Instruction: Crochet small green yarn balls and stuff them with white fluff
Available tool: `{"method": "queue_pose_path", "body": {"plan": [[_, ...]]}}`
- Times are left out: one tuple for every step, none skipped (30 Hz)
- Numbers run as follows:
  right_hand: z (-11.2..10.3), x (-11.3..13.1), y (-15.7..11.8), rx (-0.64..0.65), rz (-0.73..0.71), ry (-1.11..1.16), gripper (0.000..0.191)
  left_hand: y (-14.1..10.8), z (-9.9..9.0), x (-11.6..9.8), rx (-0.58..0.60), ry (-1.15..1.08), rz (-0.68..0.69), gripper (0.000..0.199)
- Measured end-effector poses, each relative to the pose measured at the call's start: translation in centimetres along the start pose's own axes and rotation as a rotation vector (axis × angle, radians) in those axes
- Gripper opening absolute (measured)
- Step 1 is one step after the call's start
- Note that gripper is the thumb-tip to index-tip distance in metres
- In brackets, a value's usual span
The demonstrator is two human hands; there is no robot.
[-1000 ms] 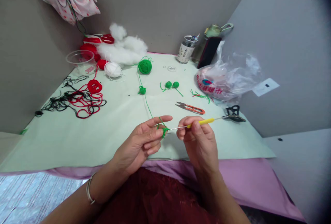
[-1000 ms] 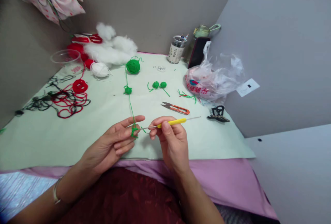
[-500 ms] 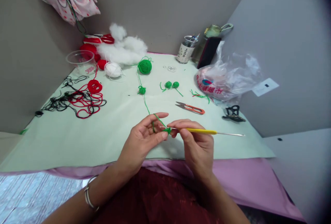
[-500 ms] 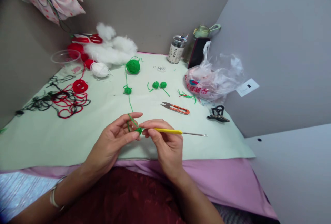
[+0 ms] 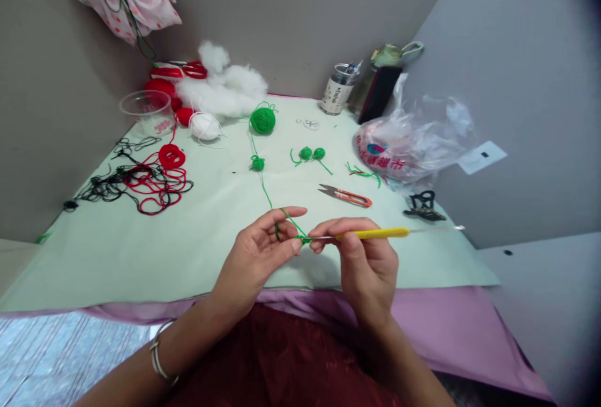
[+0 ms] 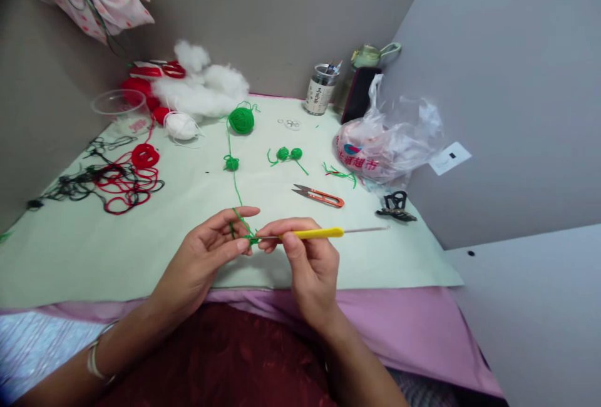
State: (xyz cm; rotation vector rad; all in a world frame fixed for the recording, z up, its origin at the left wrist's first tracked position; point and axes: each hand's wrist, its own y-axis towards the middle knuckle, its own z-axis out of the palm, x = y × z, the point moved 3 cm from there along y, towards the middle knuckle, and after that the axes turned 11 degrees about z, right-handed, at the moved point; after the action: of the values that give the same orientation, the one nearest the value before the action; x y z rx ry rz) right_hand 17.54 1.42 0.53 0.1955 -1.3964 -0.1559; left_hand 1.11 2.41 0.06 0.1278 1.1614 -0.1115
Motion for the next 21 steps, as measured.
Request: {"method": "queue_pose_path", "body": {"plan": [[0.0, 0.2, -0.2, -0.006, -0.05, -0.069, 0.02, 0.0, -0.1, 0.0, -0.004, 0.022, 0.006, 0.034], [0.0, 0.4, -0.4, -0.005, -0.105, -0.144, 0.021, -0.1, -0.1, -0.1, -0.009, 0.046, 0.014, 0.034], [0.1, 0.7, -0.5, 0.002, -0.164, -0.221, 0.022, -0.1, -0.1, -0.1, -0.017, 0.069, 0.023, 0.034], [0.2, 0.9, -0.6, 0.014, -0.226, -0.298, 0.023, -0.1, -0.1, -0.1, -0.029, 0.091, 0.036, 0.034], [0.4, 1.1, -0.8, 0.033, -0.288, -0.373, 0.024, -0.2, 0.0, -0.1, -0.042, 0.113, 0.05, 0.034], [0.5, 1.2, -0.9, 0.05, -0.349, -0.443, 0.024, -0.2, 0.0, -0.1, -0.058, 0.133, 0.067, 0.035], [0.6, 1.3, -1.0, 0.061, -0.405, -0.514, 0.025, -0.3, 0.1, 0.0, -0.075, 0.147, 0.083, 0.036], [0.7, 1.3, -1.1, 0.063, -0.454, -0.594, 0.025, -0.3, 0.2, 0.0, -0.09, 0.148, 0.092, 0.037], [0.8, 1.3, -1.2, 0.059, -0.501, -0.681, 0.026, -0.3, 0.3, 0.1, -0.098, 0.127, 0.091, 0.04], [0.9, 1.2, -1.4, 0.051, -0.542, -0.769, 0.027, -0.4, 0.4, 0.2, -0.095, 0.079, 0.071, 0.044], [1.0, 1.1, -1.5, 0.045, -0.58, -0.845, 0.029, -0.3, 0.5, 0.3, -0.08, 0.004, 0.026, 0.047], [1.0, 1.0, -1.5, 0.029, -0.609, -0.891, 0.03, -0.3, 0.6, 0.4, -0.057, -0.085, -0.038, 0.049], [1.0, 0.9, -1.5, 0.012, -0.611, -0.89, 0.029, -0.3, 0.7, 0.5, -0.034, -0.178, -0.111, 0.049], [0.9, 0.9, -1.4, -0.012, -0.578, -0.83, 0.028, -0.2, 0.7, 0.5, -0.02, -0.261, -0.175, 0.047], [0.7, 0.9, -1.2, -0.045, -0.515, -0.722, 0.027, -0.1, 0.7, 0.4, -0.017, -0.322, -0.219, 0.044], [0.5, 0.9, -0.8, -0.071, -0.418, -0.582, 0.026, 0.0, 0.7, 0.3, -0.023, -0.356, -0.237, 0.042], [0.3, 0.8, -0.5, -0.101, -0.322, -0.429, 0.025, 0.1, 0.6, 0.1, -0.033, -0.368, -0.233, 0.04], [0.3, 0.8, -0.1, -0.11, -0.249, -0.295, 0.024, 0.2, 0.6, 0.0, -0.04, -0.364, -0.215, 0.04], [0.4, 0.7, 0.2, -0.097, -0.192, -0.207, 0.023, 0.3, 0.6, -0.1, -0.039, -0.35, -0.197, 0.04], [0.5, 0.6, 0.4, -0.083, -0.16, -0.156, 0.022, 0.3, 0.7, -0.1, -0.032, -0.327, -0.182, 0.039], [0.7, 0.6, 0.5, -0.062, -0.144, -0.143, 0.021, 0.3, 0.8, -0.1, -0.023, -0.302, -0.168, 0.038]]}}
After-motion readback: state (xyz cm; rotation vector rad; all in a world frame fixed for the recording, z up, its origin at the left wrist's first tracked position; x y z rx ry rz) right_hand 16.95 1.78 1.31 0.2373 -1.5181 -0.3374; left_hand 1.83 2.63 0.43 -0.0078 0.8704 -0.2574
